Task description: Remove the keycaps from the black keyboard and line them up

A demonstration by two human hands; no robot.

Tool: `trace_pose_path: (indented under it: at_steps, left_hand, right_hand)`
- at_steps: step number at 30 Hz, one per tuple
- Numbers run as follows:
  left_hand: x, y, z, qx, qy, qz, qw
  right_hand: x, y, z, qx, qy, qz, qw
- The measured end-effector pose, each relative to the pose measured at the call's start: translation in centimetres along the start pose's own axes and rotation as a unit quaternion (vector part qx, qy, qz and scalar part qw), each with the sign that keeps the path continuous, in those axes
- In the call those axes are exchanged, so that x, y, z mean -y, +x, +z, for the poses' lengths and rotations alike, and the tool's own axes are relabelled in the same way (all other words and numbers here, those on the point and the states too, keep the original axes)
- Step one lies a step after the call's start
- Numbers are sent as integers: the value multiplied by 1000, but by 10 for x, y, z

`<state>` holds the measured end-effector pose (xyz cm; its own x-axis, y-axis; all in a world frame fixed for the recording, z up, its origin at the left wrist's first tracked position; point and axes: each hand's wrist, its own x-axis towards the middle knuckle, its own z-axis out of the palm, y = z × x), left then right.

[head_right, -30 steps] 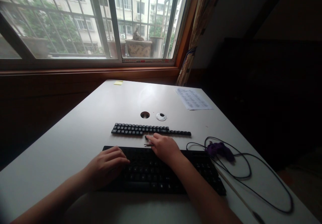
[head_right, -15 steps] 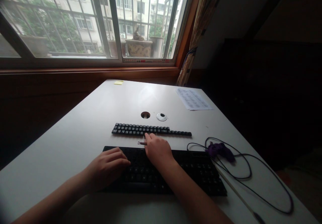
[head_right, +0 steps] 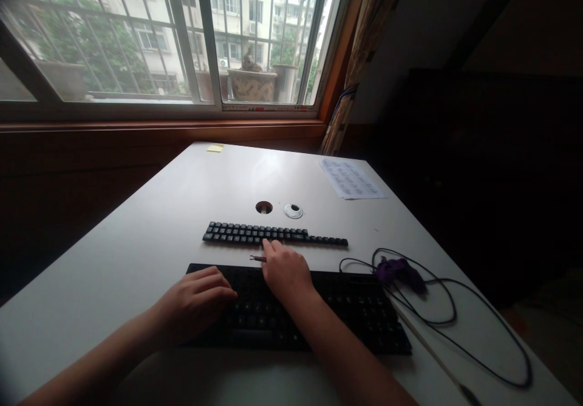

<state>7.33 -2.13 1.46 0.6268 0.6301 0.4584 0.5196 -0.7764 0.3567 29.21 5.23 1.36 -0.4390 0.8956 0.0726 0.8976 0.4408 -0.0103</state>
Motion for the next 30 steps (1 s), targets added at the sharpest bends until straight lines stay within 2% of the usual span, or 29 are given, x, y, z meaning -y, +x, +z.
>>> trace_pose_path:
  at_steps: [22,30]
  left_hand:
    - [1,-2,1,9,-11,-8,1000]
    - [1,-1,0,8,-13,-2,1000]
  right_hand:
    - [2,0,1,11,4,10,1000]
    - [-2,0,3,-21,26,7,999]
